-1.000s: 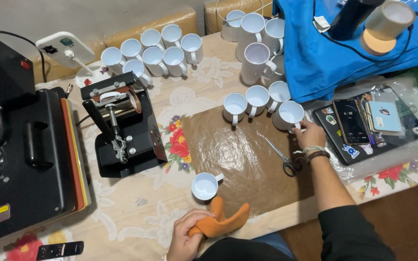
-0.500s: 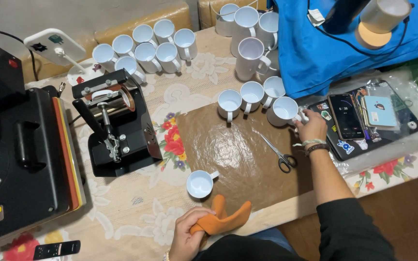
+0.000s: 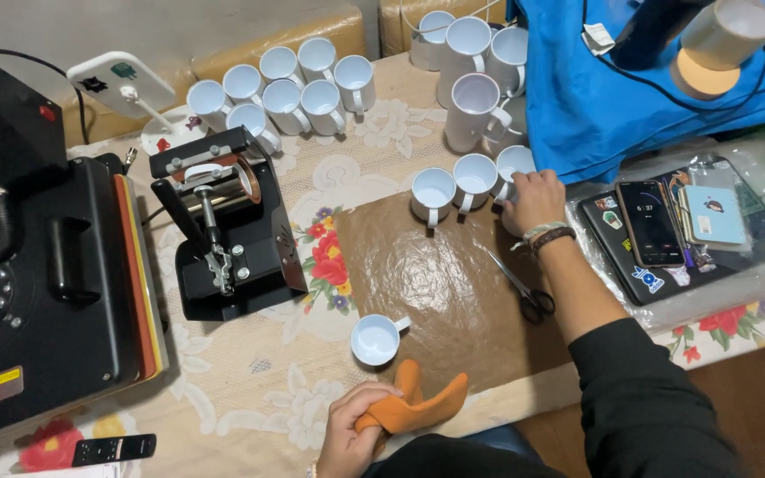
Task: Preparing ceramic mugs for heat press printing by wrapping them with sublimation paper and securing it with tape.
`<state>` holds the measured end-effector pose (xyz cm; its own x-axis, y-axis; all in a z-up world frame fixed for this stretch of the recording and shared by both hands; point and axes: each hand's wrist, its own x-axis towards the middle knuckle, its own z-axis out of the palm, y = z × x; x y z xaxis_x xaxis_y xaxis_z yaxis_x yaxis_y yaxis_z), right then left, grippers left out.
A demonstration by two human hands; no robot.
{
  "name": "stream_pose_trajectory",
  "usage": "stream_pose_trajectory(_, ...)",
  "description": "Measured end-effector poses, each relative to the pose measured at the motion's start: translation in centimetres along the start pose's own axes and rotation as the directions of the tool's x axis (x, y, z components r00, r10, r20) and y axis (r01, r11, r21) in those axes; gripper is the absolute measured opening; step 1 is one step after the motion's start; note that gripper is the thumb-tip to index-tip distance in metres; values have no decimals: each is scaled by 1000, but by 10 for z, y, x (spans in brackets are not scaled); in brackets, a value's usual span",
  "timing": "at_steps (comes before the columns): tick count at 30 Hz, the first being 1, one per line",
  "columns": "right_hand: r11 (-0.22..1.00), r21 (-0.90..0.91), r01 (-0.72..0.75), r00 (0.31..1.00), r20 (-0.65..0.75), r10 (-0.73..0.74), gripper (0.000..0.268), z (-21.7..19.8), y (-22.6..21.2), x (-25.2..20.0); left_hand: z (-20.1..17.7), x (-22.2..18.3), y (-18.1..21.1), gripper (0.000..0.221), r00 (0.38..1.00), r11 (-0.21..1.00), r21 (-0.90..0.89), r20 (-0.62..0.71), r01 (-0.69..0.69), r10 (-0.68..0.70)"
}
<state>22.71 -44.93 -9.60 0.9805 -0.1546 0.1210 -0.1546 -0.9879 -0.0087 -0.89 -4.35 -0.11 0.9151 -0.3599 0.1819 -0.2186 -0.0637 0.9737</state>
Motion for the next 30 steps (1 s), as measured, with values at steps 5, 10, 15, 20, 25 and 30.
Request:
stream_pose_trajectory(5, 997, -76, 0, 998, -70, -5, 27, 12, -5, 5, -6, -4, -2, 43, 1000, 1000, -2, -16, 20, -20)
stream_pose_trajectory(10, 990, -138, 30, 984, -168, -54, 18, 22, -4, 9, -7, -4, -5, 43, 999, 1000, 10, -28, 27, -27)
stream_pose_trajectory(15, 992, -128, 15, 985, -167, -37, 38, 11, -13, 9, -5, 0, -9, 45, 1000, 1000, -10, -11, -3, 3)
stream_pose_trajectory(20, 964, -52, 259, 897, -357, -260, 50, 11, -20, -1, -6, 5, -5, 44, 1000, 1000, -14, -9, 6, -6)
stream_pose_trajectory(25, 959, -151, 240, 946, -187, -266, 53, 10, -28, 2, -5, 6, -7, 44, 1000, 1000, -27, -14, -1, 1)
stream_pose_trajectory(30, 968, -161, 193, 938, -259, -231, 53, 13, -37, 6, -5, 6, -5, 44, 1000, 999, -27, -11, 22, -23)
